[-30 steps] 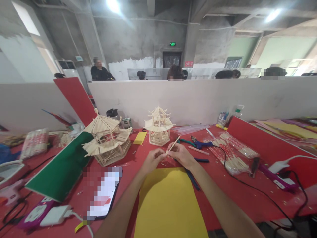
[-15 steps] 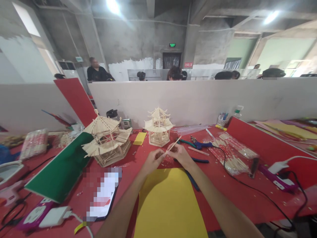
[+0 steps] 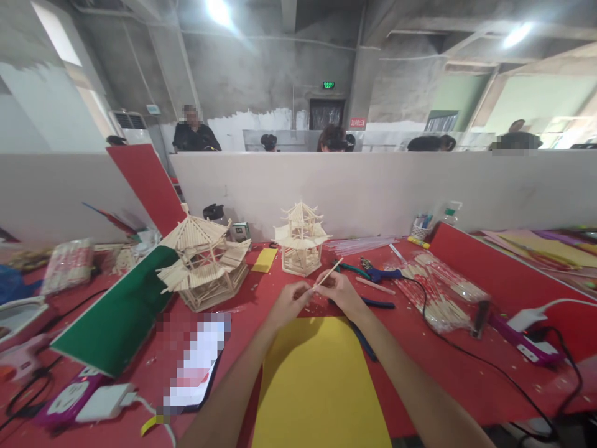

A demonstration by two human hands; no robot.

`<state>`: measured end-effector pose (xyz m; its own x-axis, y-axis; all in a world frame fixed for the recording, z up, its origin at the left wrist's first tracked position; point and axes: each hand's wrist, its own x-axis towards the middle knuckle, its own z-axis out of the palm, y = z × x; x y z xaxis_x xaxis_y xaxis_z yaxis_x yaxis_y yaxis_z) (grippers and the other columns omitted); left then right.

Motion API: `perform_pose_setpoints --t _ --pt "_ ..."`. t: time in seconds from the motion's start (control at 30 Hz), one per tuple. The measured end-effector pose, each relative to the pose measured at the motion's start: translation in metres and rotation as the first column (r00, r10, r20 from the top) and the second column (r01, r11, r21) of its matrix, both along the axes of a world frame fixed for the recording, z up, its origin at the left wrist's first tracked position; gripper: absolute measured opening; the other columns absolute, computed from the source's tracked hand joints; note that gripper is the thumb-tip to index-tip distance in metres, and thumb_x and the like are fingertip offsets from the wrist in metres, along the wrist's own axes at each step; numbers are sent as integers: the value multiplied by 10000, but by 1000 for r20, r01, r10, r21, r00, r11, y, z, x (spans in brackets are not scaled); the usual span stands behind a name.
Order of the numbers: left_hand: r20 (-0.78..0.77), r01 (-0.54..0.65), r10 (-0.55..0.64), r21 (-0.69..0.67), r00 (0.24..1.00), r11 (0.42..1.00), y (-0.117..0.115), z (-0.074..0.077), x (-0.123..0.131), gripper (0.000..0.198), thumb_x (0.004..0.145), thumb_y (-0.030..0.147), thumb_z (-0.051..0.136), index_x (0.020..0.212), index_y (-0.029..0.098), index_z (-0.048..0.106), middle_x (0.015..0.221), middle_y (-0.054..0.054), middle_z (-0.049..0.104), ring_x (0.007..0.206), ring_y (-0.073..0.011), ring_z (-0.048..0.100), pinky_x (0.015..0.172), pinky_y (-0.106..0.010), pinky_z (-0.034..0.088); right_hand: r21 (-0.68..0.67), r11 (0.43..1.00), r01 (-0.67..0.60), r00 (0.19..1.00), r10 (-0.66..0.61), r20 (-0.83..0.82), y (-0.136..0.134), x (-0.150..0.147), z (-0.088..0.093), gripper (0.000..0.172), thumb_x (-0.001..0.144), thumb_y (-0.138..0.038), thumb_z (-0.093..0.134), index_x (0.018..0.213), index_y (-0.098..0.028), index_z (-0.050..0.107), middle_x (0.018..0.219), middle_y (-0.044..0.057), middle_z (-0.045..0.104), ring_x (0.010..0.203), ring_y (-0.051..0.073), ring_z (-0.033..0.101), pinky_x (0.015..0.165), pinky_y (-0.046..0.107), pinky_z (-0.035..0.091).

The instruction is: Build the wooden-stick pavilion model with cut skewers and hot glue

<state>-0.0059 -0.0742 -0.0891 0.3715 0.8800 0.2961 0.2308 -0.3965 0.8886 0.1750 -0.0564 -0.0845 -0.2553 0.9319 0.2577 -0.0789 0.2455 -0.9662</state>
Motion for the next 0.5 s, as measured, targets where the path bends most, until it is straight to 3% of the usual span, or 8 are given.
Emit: perform_pose_setpoints --t 0.5 --pt "-3 -41 41 46 999 998 1 -2 -1 326 897 418 528 779 134 637 705 -19 622 652 -130 531 608 -228 382 -18 999 -33 999 33 -18 -1 2 -1 250 700 -300 765 889 -192 642 798 2 669 751 165 629 725 279 481"
